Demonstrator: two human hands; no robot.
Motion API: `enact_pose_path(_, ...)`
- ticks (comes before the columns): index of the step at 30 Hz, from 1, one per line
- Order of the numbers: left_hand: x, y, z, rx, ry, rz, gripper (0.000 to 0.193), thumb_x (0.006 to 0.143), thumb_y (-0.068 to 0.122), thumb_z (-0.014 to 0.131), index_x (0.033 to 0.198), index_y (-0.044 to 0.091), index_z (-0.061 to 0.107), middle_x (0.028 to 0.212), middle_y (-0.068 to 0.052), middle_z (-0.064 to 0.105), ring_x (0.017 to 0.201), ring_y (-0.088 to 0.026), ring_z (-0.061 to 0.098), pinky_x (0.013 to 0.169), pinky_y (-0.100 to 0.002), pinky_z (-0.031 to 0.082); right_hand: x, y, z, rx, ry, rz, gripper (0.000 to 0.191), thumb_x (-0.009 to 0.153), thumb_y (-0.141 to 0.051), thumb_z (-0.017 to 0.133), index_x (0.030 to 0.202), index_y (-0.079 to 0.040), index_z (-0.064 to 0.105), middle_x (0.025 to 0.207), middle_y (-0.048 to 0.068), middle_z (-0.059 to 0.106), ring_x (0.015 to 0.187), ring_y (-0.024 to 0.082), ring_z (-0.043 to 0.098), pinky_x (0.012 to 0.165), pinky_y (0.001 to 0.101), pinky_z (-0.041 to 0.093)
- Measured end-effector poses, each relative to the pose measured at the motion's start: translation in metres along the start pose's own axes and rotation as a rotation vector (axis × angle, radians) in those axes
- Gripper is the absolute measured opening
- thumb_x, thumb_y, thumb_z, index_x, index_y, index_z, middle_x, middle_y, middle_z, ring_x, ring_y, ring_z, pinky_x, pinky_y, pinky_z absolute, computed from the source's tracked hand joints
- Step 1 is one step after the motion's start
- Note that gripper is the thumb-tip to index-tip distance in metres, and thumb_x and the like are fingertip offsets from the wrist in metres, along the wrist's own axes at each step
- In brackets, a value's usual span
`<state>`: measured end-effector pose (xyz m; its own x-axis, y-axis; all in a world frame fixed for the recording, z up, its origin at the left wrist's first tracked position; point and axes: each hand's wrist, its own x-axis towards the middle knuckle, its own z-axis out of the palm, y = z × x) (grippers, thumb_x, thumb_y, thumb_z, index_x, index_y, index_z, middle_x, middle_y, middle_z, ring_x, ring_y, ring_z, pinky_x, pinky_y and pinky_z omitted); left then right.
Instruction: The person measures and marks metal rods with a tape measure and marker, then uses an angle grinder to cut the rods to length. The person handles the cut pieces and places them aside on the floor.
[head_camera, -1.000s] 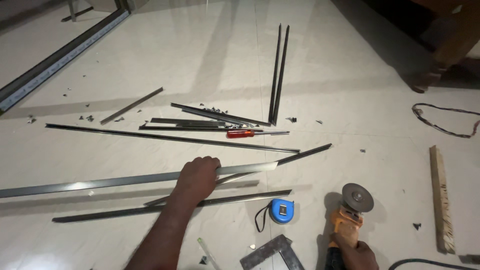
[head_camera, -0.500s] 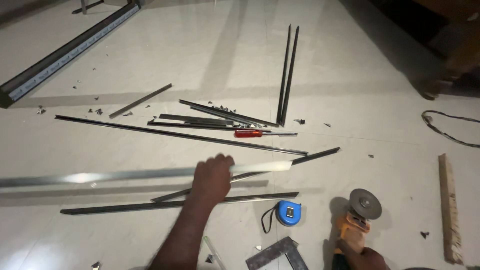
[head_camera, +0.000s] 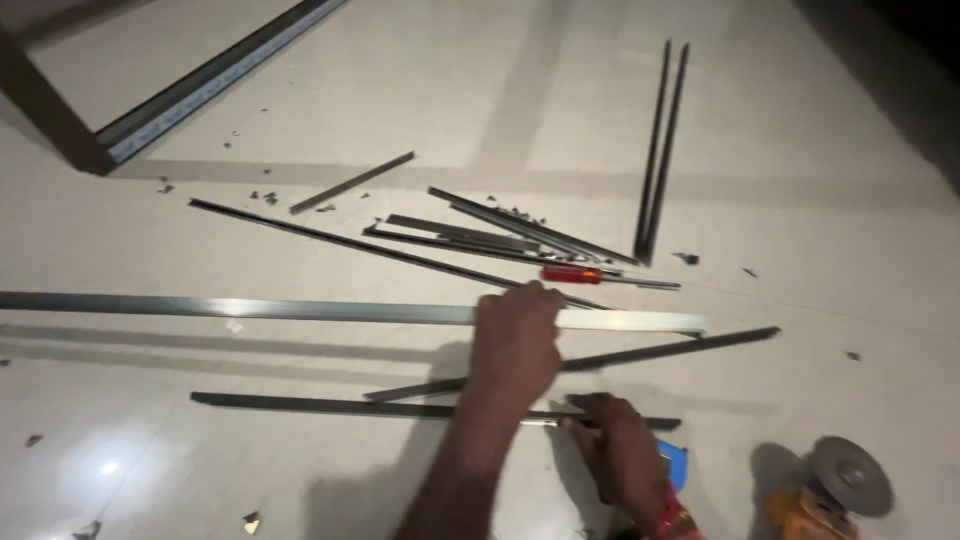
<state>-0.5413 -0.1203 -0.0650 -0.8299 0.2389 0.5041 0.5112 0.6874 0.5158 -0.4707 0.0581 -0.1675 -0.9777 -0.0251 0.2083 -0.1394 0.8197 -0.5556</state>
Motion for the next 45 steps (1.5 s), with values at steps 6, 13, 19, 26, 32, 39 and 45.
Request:
enact_pose_path(6,0.006,0.003,0.008,0.025,-0.029,-0.004,0.016,0.080,0.001,0.069,0.096,0.005,0.071,0.093,-0.011,0.066,0.095,-0.029,0.066,0.087,-0.048,0.045,0.028,-0.017,0.040,-0.213,-0.153,-0.233,0.031,0.075,-0.006,0.072,0.105,-0.007,0.071,0.108,0.018,0.069,0.097,0.041,0.062,0.085,0.0494,0.050)
enact_pose_path(13,0.009,0.005,0.001,-0.007,0.071,0.039,0.024,0.079,-0.002,0.068,0.102,0.005,0.073,0.094,-0.012,0.069,0.095,-0.031,0.067,0.085,-0.050,0.044,0.020,-0.031,0.021,-0.236,-0.245,-0.196,0.020,0.083,-0.007,0.067,0.103,-0.009,0.069,0.096,0.015,0.070,0.088,0.040,0.066,0.079,0.0506,0.052)
enact_pose_path(19,0.017,0.000,-0.004,-0.031,-0.107,0.006,0.023,0.082,0.004,0.072,0.103,0.012,0.075,0.097,-0.013,0.070,0.096,-0.032,0.067,0.084,-0.053,0.046,-0.044,-0.018,-0.029,-0.155,-0.167,0.039,0.028,0.084,-0.022,0.069,0.112,-0.021,0.073,0.103,0.007,0.076,0.091,0.029,0.074,0.076,0.0439,0.059)
enact_pose_path(26,0.003,-0.008,0.012,0.002,-0.420,-0.114,0.024,0.080,0.006,0.072,0.102,0.014,0.074,0.109,-0.010,0.073,0.103,-0.032,0.067,0.090,-0.045,0.051,-0.104,0.024,-0.028,-0.114,-0.442,0.121,0.030,0.085,-0.034,0.071,0.114,-0.025,0.075,0.111,0.001,0.078,0.099,0.023,0.076,0.082,0.0405,0.061)
enact_pose_path(32,-0.007,-0.003,0.035,0.167,-0.883,-0.266,0.024,0.080,0.002,0.070,0.100,0.014,0.072,0.097,-0.011,0.077,0.091,-0.028,0.076,0.083,-0.042,0.057,-0.118,0.035,-0.025,-0.136,-0.466,0.083,0.028,0.088,-0.036,0.066,0.113,-0.027,0.075,0.115,-0.001,0.077,0.103,0.022,0.074,0.085,0.0409,0.060)
enact_pose_path(39,-0.022,-0.011,0.058,0.089,-0.970,-0.259,0.019,0.071,0.002,0.078,0.087,0.008,0.072,0.095,-0.010,0.077,0.091,-0.027,0.074,0.080,-0.040,0.058,-0.121,0.035,-0.019,-0.019,-0.443,-0.018,0.025,0.091,-0.036,0.063,0.111,-0.026,0.076,0.115,-0.002,0.077,0.107,0.021,0.073,0.087,0.0411,0.059)
enact_pose_path(45,-0.022,-0.012,0.062,0.112,-1.021,-0.304,0.034,0.071,0.010,0.084,0.103,0.014,0.072,0.107,-0.006,0.076,0.101,-0.025,0.072,0.087,-0.039,0.057,-0.108,0.026,-0.019,-0.004,-0.432,-0.244,0.024,0.092,-0.029,0.068,0.111,-0.016,0.075,0.104,0.003,0.072,0.100,0.023,0.073,0.078,0.0412,0.060)
